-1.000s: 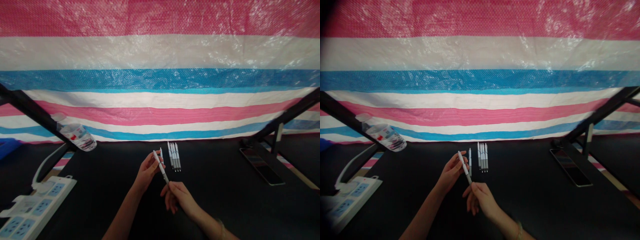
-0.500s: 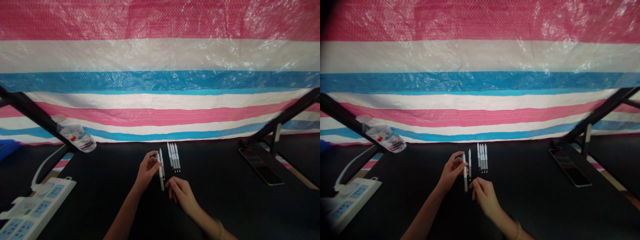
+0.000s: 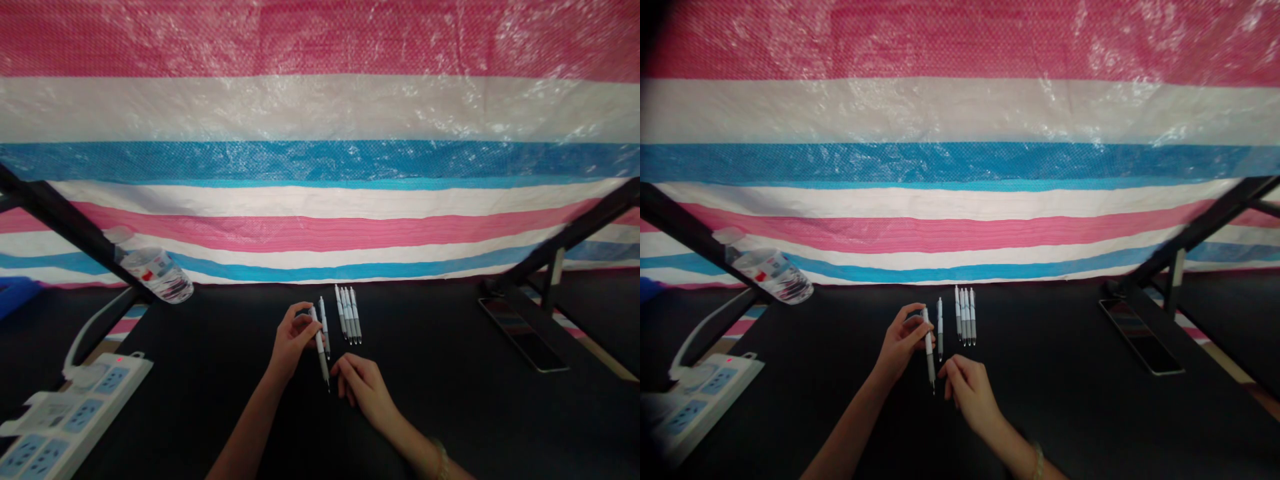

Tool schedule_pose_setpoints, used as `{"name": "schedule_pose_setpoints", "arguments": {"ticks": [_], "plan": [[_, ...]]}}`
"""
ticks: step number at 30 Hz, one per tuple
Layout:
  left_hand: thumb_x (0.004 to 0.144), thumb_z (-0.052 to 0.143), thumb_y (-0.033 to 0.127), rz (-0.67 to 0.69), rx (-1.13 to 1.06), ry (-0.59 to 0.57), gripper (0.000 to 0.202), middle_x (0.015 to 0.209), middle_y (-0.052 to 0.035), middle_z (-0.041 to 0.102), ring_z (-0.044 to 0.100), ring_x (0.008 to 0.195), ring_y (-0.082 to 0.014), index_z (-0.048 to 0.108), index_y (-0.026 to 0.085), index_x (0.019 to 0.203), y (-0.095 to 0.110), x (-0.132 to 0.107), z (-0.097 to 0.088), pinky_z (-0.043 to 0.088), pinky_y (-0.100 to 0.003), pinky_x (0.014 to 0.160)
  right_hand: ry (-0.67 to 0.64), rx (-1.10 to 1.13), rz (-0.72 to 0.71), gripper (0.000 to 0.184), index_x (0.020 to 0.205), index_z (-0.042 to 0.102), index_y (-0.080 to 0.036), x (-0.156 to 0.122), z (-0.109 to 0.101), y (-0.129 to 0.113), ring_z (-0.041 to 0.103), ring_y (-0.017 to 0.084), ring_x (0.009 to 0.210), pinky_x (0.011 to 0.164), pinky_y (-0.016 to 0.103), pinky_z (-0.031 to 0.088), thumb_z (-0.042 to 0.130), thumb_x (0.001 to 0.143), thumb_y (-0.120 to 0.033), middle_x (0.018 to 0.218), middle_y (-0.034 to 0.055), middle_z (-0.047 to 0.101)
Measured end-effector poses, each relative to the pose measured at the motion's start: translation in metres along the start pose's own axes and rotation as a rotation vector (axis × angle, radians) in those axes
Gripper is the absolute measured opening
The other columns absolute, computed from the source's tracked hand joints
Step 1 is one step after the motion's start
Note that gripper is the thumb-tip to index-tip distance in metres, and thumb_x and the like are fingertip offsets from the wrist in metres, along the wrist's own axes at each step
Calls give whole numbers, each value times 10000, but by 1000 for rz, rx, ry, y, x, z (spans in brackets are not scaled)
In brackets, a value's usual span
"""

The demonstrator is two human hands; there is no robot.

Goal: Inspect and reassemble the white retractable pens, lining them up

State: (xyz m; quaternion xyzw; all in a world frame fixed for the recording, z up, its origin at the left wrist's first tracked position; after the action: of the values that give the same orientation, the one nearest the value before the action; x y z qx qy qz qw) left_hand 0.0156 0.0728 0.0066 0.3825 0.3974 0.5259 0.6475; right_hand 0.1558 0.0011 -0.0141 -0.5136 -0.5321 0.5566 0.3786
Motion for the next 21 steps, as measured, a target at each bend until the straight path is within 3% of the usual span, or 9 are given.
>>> {"name": "schedule_pose_setpoints", "arguments": {"ticks": [10, 15, 21], "plan": [[740, 798, 302, 8, 14, -41, 481, 797, 11, 657, 656, 624, -158, 551, 221, 1145, 2, -2, 5, 590, -307, 580, -10, -18, 4, 549, 794, 630, -140, 0, -1, 0, 414, 73, 365, 378, 196, 248, 434, 919, -637, 514, -14, 562], [746, 789, 317, 7, -8, -15, 574, 823, 7, 666, 663, 637, -157, 510, 239, 1241, 2, -1, 2, 580, -292, 581, -3, -16, 4, 551, 786, 630, -147, 0, -1, 0, 405, 68, 358, 377, 196, 244, 432, 920, -644, 510, -20, 561], [714, 807, 312, 19, -2, 0, 475, 777, 24, 657, 653, 601, -154, 572, 230, 1118, 3, -1, 0, 576, -295, 566, 4, -6, -3, 549, 789, 635, -150, 0, 0, 2, 393, 62, 348, 369, 189, 231, 438, 920, -645, 503, -26, 561]]}}
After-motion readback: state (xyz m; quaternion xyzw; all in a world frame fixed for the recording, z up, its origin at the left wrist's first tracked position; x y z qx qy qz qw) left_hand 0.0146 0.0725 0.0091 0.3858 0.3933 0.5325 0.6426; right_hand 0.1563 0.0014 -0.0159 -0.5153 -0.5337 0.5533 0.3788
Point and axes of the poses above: each hand's wrist, its own x-axis towards the middle knuckle, its own z-axis out of the palm, y = z × x, the point moved 8 cm from there along x, towards the middle knuckle
